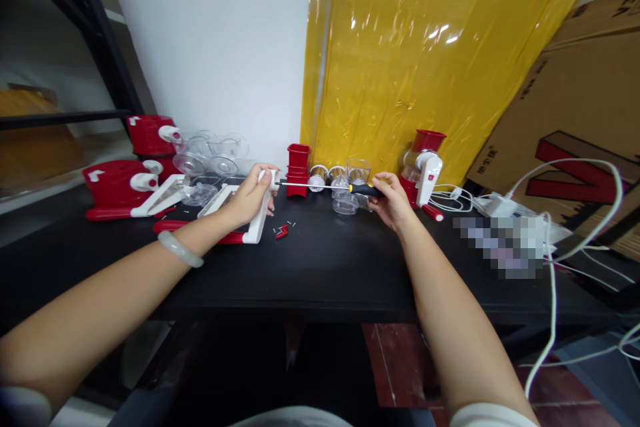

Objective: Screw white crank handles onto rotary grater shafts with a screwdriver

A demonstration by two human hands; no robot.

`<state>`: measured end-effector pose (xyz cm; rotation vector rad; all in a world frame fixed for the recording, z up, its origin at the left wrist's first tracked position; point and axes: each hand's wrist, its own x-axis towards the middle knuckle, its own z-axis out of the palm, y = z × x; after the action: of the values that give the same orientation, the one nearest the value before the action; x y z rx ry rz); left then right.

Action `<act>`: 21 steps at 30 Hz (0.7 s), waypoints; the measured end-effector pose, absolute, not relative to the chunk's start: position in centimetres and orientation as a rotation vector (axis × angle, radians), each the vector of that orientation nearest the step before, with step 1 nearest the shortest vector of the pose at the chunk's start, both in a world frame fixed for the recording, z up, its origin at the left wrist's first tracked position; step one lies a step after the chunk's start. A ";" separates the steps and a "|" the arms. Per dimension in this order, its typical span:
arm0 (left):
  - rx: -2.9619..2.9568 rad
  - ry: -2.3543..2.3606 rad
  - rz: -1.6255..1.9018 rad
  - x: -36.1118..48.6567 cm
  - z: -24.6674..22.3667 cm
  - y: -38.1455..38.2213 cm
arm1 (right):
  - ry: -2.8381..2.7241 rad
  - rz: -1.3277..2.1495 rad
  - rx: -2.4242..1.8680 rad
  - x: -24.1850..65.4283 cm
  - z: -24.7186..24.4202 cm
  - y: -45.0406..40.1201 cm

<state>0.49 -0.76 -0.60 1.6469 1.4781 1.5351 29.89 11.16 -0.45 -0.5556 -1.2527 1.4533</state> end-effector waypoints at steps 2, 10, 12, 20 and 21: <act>1.644 1.477 1.535 0.5 -0.6 -0.7 | -1.241 1.464 -0.589 29.7 -0.5 11.3; 1.664 1.440 1.542 0.5 -0.8 -0.7 | -1.339 1.262 -0.776 29.4 -1.2 12.2; 1.663 1.440 1.540 0.4 -0.8 -0.7 | -1.399 1.204 -0.776 29.5 -1.3 12.2; 1.671 1.438 1.536 0.6 -0.7 -0.8 | -1.233 1.372 -0.556 29.7 -0.8 12.3; 1.672 1.434 1.537 0.7 -0.7 -0.9 | -1.204 1.395 -0.531 29.8 -0.7 12.1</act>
<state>0.66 -0.87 -0.66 1.6717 1.4338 1.5367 29.82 12.14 -0.72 -0.5315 -1.2036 1.3946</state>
